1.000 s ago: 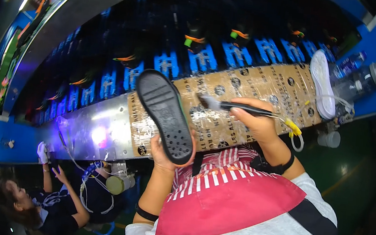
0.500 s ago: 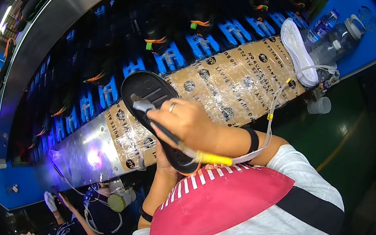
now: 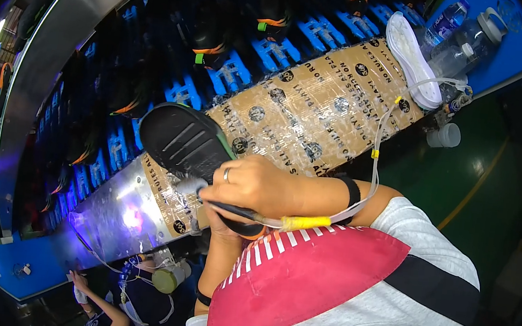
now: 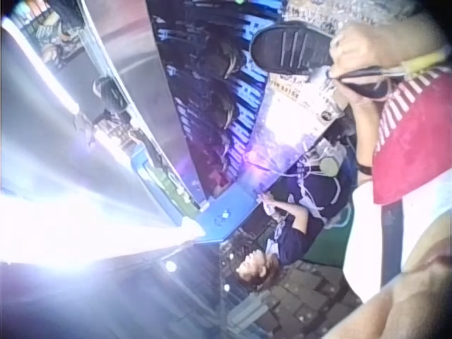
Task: Applying adhesive or primer to shoe soles using a handheld applicator on a production line.
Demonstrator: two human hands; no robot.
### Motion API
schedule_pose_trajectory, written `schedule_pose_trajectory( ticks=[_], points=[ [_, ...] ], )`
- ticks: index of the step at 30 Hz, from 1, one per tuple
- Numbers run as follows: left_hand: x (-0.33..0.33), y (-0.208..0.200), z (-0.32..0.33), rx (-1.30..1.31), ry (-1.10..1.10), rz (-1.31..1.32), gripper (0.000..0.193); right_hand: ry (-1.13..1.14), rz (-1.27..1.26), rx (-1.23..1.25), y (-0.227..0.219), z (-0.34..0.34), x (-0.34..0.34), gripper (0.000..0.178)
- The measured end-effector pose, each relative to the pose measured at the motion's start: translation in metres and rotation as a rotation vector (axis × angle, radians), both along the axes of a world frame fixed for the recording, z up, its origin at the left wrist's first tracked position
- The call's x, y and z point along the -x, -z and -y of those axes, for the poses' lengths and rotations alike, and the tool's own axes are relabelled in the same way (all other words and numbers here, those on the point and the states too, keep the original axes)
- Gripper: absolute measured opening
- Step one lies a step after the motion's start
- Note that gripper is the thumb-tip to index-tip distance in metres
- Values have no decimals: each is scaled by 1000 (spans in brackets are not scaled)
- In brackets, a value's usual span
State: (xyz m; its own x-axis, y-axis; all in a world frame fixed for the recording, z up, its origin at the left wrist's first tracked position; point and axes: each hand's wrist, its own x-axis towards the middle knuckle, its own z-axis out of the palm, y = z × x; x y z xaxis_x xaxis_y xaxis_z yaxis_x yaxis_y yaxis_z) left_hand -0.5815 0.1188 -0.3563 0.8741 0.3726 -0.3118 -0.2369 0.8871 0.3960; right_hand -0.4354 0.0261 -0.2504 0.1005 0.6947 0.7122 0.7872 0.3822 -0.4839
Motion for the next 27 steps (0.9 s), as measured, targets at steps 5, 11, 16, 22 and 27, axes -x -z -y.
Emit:
schedule_pose_trajectory(
  ticks=[5,11,16,22,27],
  points=[
    [4,2,-15,7,-84,14,60,158,-224,-149,7,-3,6,20],
    [-13,-4,-12,-114,-136,-36,74,-126,-188,-82,8,-1,14,19],
    [-10,-20,-26,102,0,269,71,37,-371,-37,8,-2,15,22],
    [-13,-15,-34,-46,-89,288,80,-271,-379,-5,6,0,19,22],
    [-9,-29,-43,-84,-130,266,76,-141,-519,186,7,5,13,22]
  ],
)
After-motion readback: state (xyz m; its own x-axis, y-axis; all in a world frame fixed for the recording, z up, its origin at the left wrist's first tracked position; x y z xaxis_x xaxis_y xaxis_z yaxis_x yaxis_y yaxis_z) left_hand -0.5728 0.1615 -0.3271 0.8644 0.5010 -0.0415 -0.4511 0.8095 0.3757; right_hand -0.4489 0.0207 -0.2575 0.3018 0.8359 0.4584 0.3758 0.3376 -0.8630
